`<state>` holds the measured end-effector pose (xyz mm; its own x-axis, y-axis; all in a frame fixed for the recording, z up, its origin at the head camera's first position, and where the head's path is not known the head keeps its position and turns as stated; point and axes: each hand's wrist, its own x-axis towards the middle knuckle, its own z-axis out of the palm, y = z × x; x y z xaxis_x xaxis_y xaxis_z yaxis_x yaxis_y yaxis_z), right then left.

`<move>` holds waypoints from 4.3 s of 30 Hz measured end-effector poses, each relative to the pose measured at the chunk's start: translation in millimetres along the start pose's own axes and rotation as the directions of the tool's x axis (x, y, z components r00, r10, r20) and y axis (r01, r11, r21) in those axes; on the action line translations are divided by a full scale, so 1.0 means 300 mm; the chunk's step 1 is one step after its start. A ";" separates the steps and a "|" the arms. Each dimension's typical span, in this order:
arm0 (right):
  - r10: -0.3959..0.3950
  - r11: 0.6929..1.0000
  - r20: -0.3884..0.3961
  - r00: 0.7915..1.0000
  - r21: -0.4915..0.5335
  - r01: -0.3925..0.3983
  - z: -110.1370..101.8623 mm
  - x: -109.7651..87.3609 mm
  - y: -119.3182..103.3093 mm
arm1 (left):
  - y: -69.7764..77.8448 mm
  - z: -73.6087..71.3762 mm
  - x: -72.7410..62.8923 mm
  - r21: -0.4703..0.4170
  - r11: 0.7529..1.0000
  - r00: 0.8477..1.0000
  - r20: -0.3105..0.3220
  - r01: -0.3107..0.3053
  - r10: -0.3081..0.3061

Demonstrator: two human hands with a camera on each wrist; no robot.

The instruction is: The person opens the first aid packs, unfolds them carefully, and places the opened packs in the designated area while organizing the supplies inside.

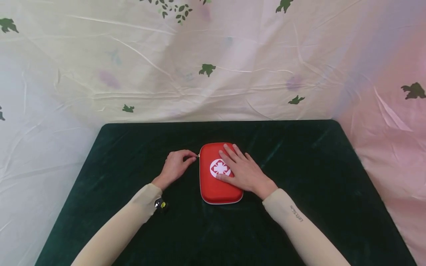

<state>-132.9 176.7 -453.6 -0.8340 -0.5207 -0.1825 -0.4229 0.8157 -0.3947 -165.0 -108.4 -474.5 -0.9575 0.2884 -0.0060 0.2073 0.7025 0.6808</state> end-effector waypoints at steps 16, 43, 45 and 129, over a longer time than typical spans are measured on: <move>0.012 1.000 0.016 1.000 0.006 -0.012 -0.004 0.001 -0.003 | -0.005 -0.009 -0.032 0.059 0.996 0.997 0.040 -0.069 0.067; 0.009 1.000 0.013 1.000 0.015 -0.009 0.007 0.006 0.004 | -0.001 -0.017 -0.069 0.055 0.993 0.993 0.069 -0.105 0.101; 0.010 1.000 0.014 1.000 0.014 -0.011 0.006 0.006 0.004 | -0.002 -0.017 -0.072 0.060 0.992 0.992 0.069 -0.110 0.106; 0.016 0.999 0.014 1.000 0.036 -0.017 0.011 0.006 -0.002 | 0.012 -0.021 -0.175 0.090 0.970 0.965 0.155 -0.226 0.211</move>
<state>-132.9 174.5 -456.8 -0.8356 -0.5109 -0.2018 -0.3958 0.8148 -0.4236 -115.4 -125.1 -467.2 -0.8493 0.5273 0.0238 0.4356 0.6746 0.5959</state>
